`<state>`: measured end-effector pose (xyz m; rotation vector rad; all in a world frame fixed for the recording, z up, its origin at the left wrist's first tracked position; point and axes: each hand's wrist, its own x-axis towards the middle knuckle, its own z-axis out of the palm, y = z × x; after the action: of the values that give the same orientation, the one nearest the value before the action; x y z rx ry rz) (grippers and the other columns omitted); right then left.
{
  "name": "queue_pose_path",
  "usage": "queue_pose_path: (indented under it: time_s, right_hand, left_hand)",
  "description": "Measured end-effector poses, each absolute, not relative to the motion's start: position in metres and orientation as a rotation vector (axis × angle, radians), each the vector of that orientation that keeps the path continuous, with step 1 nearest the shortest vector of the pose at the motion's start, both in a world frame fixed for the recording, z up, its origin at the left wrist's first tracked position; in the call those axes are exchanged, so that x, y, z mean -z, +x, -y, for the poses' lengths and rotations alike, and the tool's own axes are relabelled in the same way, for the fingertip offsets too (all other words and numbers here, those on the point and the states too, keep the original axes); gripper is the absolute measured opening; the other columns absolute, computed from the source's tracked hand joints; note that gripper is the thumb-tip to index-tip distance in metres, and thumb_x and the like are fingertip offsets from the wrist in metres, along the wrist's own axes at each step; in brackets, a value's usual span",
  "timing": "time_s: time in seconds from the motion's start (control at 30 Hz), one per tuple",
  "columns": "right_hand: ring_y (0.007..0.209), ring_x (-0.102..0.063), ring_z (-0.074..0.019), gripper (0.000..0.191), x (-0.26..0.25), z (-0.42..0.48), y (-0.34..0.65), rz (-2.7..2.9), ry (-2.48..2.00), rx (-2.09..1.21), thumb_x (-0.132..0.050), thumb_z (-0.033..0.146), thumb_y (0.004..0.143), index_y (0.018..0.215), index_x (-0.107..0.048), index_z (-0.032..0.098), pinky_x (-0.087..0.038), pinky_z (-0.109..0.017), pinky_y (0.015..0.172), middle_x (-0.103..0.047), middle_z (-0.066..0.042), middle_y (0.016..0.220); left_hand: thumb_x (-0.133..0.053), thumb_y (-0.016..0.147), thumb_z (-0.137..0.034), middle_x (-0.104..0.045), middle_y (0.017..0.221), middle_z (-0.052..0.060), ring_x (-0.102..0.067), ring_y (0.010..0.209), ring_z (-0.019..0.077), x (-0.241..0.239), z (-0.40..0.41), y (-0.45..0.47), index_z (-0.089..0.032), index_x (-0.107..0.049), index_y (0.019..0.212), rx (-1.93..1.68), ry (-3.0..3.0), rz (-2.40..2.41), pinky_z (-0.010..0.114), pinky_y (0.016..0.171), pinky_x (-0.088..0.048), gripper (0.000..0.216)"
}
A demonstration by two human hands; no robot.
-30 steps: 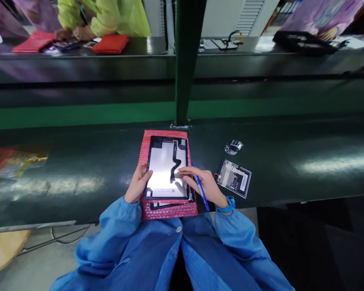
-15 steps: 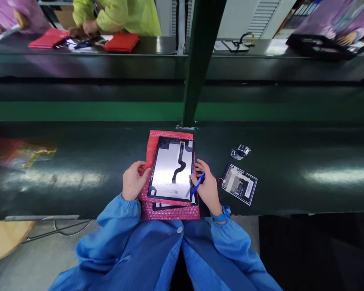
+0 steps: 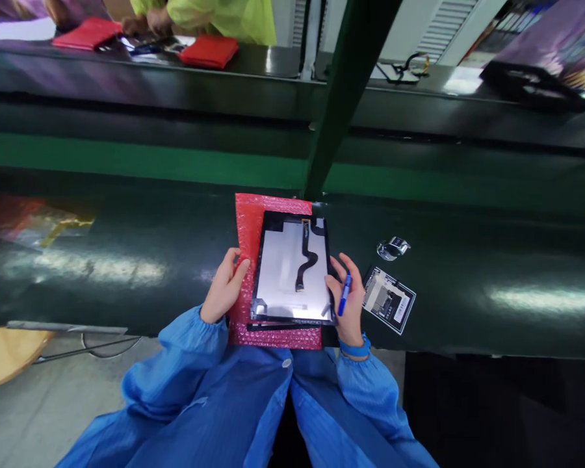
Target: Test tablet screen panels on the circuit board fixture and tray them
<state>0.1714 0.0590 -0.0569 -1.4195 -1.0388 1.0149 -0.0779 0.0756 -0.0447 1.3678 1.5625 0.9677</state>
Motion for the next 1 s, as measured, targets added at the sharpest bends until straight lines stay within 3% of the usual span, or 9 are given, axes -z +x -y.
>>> queue_pose_path:
  time_s: [0.17, 0.3, 0.43, 0.67, 0.83, 1.0]
  right_hand:
    - [0.118, -0.068, -0.0315, 0.067, 0.045, -0.047, 0.209, 0.980, -1.506, -0.897, -0.070, 0.039, 0.085, 0.146, -0.046, 0.023, -0.062, -0.045, 0.088, -0.062, -0.018, 0.139]
    - [0.130, -0.060, -0.0356, 0.073, 0.046, -0.042, 0.234, 0.972, -1.531, -0.743, -0.075, 0.038, 0.081, 0.147, -0.048, 0.022, -0.054, -0.054, 0.102, -0.066, -0.017, 0.134]
    - [0.130, -0.059, -0.0351, 0.078, 0.046, -0.043, 0.226, 1.002, -1.530, -0.813, -0.076, 0.041, 0.080, 0.149, -0.046, 0.021, -0.053, -0.052, 0.104, -0.062, -0.017, 0.139]
    - [0.115, -0.070, -0.0290, 0.080, 0.060, -0.060, 0.177, 1.173, -1.445, -1.096, -0.070, 0.044, 0.085, 0.153, -0.037, 0.018, -0.062, -0.040, 0.089, -0.056, -0.022, 0.145]
    - [0.120, -0.067, -0.0262, 0.062, 0.062, -0.055, 0.180, 1.343, -1.517, -0.885, -0.064, 0.042, 0.091, 0.146, -0.048, 0.019, -0.054, -0.044, 0.105, -0.061, -0.017, 0.141]
    - [0.139, -0.052, -0.0287, 0.061, 0.058, -0.035, 0.199, 1.477, -1.696, -0.726, -0.052, 0.042, 0.098, 0.153, -0.037, 0.021, -0.039, -0.054, 0.118, -0.056, -0.015, 0.147]
  left_hand:
    - [-0.053, 0.090, -0.032, -0.063, 0.102, 0.005, -0.064, 0.097, 0.0214, 0.062, -0.063, -0.063, -0.021, -0.048, 0.108, -1.031, 1.295, -1.562, 0.036, 0.096, -0.048, 0.022]
    - [-0.050, 0.090, -0.026, -0.062, 0.122, 0.014, -0.064, 0.109, 0.0253, 0.069, -0.054, -0.054, -0.015, -0.039, 0.130, -1.042, 1.266, -1.588, 0.042, 0.104, -0.044, 0.043]
    - [-0.049, 0.093, -0.028, -0.050, 0.147, 0.021, -0.056, 0.131, 0.0288, 0.066, -0.048, -0.051, -0.011, -0.023, 0.150, -1.081, 1.280, -1.541, 0.044, 0.113, -0.039, 0.064]
    - [-0.041, 0.099, -0.038, -0.059, 0.142, 0.019, -0.058, 0.130, 0.0281, 0.060, -0.047, -0.054, -0.008, -0.029, 0.153, -1.034, 1.257, -1.588, 0.044, 0.112, -0.042, 0.064]
    - [-0.046, 0.095, -0.040, -0.070, 0.124, 0.014, -0.071, 0.101, 0.0258, 0.049, -0.043, -0.077, -0.014, -0.058, 0.134, -0.951, 1.406, -1.807, 0.040, 0.092, -0.056, 0.049]
    - [-0.065, 0.081, -0.047, -0.062, 0.137, 0.020, -0.063, 0.122, 0.0305, 0.043, -0.035, -0.105, -0.010, -0.050, 0.141, -0.971, 1.125, -1.592, 0.045, 0.103, -0.053, 0.072]
